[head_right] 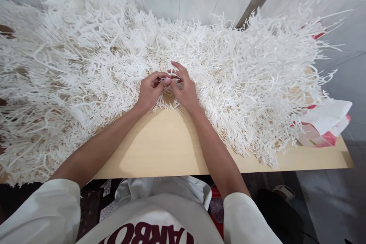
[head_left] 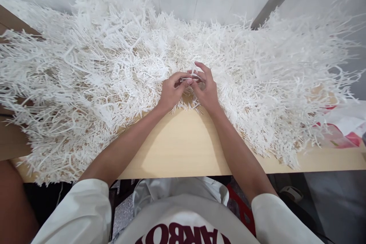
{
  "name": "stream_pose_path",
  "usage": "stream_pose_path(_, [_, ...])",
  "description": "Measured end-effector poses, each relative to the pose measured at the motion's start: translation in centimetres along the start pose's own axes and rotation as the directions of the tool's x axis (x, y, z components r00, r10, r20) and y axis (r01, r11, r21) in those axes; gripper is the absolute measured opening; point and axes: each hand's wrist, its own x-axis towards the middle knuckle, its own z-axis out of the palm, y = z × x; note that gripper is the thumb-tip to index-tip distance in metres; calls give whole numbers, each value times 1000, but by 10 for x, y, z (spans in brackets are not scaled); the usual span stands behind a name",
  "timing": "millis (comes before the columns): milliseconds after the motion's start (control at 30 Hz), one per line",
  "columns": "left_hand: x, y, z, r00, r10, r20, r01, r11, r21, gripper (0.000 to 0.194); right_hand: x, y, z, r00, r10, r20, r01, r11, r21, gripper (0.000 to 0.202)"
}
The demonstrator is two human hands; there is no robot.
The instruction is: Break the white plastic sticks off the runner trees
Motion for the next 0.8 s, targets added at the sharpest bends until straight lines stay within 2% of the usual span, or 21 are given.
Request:
stream_pose_path(133, [-1, 0, -1, 1000, 13, -22, -13, 1000, 10, 26, 0, 0, 1, 998, 7, 66, -7, 1000, -1, 55])
stream_pose_path(333, [-3, 5, 0, 960, 257, -113, -212, 927, 308, 26, -1, 4, 4, 996, -45, -82, 40, 997, -61, 51])
stream_pose_path(400, [-3, 4, 0, 958, 253, -135, -195, 919, 342, 29, -2, 5, 4, 990, -42, -134, 33, 997, -72, 54])
stream_pose_path(600, [-2, -3, 0, 984, 145, -103, -118, 965, 233, 21, -4, 2, 5, 977, -47, -209, 32, 997, -71, 67])
stream_pose_path(700, [-2, -2, 0, 984, 142, -106, -116, 968, 222, 21, -3, 0, 4, 982, -44, -185, 27, 995, -91, 69])
stream_pose_path(800, [-2, 0, -1, 982, 151, -110, -124, 968, 220, 25, -1, -3, 2, 995, -33, -98, 24, 995, -93, 65])
